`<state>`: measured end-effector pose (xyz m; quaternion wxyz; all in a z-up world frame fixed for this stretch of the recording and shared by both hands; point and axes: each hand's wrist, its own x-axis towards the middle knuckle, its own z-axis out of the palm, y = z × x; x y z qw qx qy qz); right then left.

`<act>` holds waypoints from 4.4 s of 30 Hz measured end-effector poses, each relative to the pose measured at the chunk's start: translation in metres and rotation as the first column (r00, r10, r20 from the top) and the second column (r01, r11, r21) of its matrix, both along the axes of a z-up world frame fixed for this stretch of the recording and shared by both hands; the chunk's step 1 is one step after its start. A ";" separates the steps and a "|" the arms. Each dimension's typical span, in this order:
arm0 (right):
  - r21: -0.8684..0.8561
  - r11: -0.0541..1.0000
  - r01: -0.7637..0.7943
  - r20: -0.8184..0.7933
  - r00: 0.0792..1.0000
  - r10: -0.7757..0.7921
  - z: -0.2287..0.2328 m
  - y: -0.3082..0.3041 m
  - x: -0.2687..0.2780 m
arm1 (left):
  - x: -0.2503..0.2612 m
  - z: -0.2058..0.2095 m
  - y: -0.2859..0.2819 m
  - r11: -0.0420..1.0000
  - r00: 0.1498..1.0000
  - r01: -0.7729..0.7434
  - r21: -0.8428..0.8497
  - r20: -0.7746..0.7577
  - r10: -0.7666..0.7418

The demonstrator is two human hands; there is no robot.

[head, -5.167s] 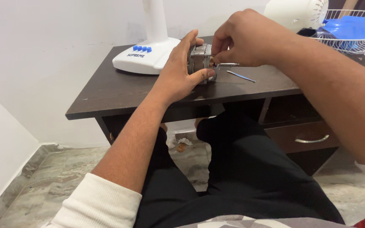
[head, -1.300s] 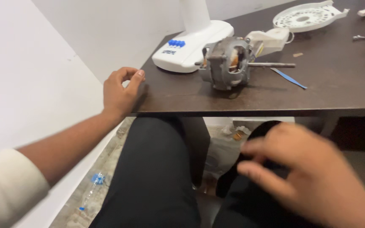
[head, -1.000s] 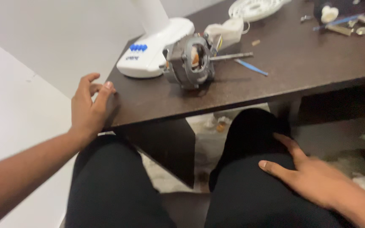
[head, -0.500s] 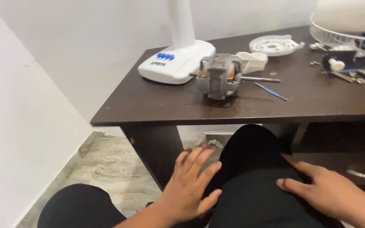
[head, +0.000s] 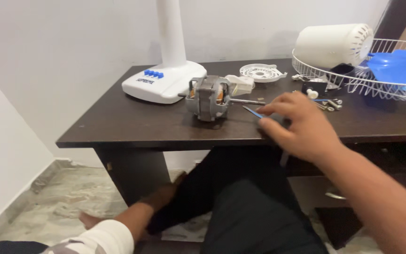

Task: The person sits at a table and uses a small screwdriver to tighten screws on the motor housing of a disassembled electric fan. They rotate the motor to access different screw points and continue securing the housing components.

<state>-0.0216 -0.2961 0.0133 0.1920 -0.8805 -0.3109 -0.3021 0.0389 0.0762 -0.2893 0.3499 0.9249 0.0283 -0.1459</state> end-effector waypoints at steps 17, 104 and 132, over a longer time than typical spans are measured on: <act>-0.084 0.992 0.098 0.030 0.995 -0.095 -0.019 -0.017 -0.001 | -0.088 0.101 -0.023 0.927 0.944 -0.077 0.368 -0.272 0.186; 0.353 0.910 0.216 -0.504 0.864 -0.010 0.012 0.021 0.046 | -0.054 0.318 -0.114 0.986 0.524 -0.156 -0.064 0.841 0.138; 0.730 0.637 0.250 -0.488 0.843 0.228 0.018 0.025 0.027 | -0.077 0.298 -0.073 0.963 0.425 0.205 -0.173 0.902 0.071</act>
